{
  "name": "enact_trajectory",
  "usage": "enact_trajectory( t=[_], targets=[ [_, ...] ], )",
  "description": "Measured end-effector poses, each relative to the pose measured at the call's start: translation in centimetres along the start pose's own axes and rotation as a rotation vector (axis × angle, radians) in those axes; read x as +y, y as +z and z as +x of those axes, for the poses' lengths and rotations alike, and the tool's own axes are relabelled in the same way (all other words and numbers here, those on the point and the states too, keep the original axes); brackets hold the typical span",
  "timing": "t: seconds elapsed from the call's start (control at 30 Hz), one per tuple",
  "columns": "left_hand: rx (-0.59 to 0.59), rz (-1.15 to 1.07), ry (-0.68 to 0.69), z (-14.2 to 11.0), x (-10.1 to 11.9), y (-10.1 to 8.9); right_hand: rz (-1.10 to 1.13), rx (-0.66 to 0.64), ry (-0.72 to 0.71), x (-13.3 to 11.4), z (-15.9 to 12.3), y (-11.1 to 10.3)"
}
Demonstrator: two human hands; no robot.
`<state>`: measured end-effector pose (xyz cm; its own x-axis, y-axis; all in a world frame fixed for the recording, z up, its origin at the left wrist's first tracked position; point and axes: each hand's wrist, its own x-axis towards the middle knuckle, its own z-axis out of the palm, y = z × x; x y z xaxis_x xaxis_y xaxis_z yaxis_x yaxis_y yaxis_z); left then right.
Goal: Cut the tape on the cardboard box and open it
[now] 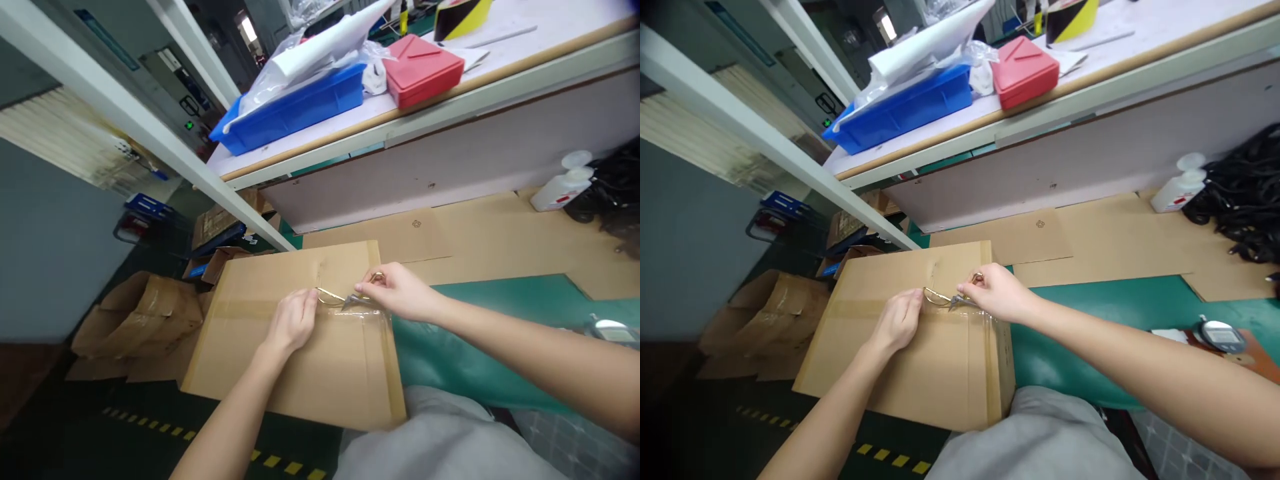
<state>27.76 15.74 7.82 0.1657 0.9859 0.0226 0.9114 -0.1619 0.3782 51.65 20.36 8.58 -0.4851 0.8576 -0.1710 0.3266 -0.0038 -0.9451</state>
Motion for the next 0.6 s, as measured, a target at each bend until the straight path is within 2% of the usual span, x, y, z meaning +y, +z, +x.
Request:
enact_trajectory(
  t=[0.33,0.6],
  targets=[
    [0.118,-0.098,0.171,-0.7,-1.2,0.8,-0.095,-0.044,0.064,-1.1,1.1,1.1],
    [0.152,-0.133,0.196,-1.2,-1.4,1.0,-0.153,-0.045,0.036,-1.7,1.7,1.8]
  ],
)
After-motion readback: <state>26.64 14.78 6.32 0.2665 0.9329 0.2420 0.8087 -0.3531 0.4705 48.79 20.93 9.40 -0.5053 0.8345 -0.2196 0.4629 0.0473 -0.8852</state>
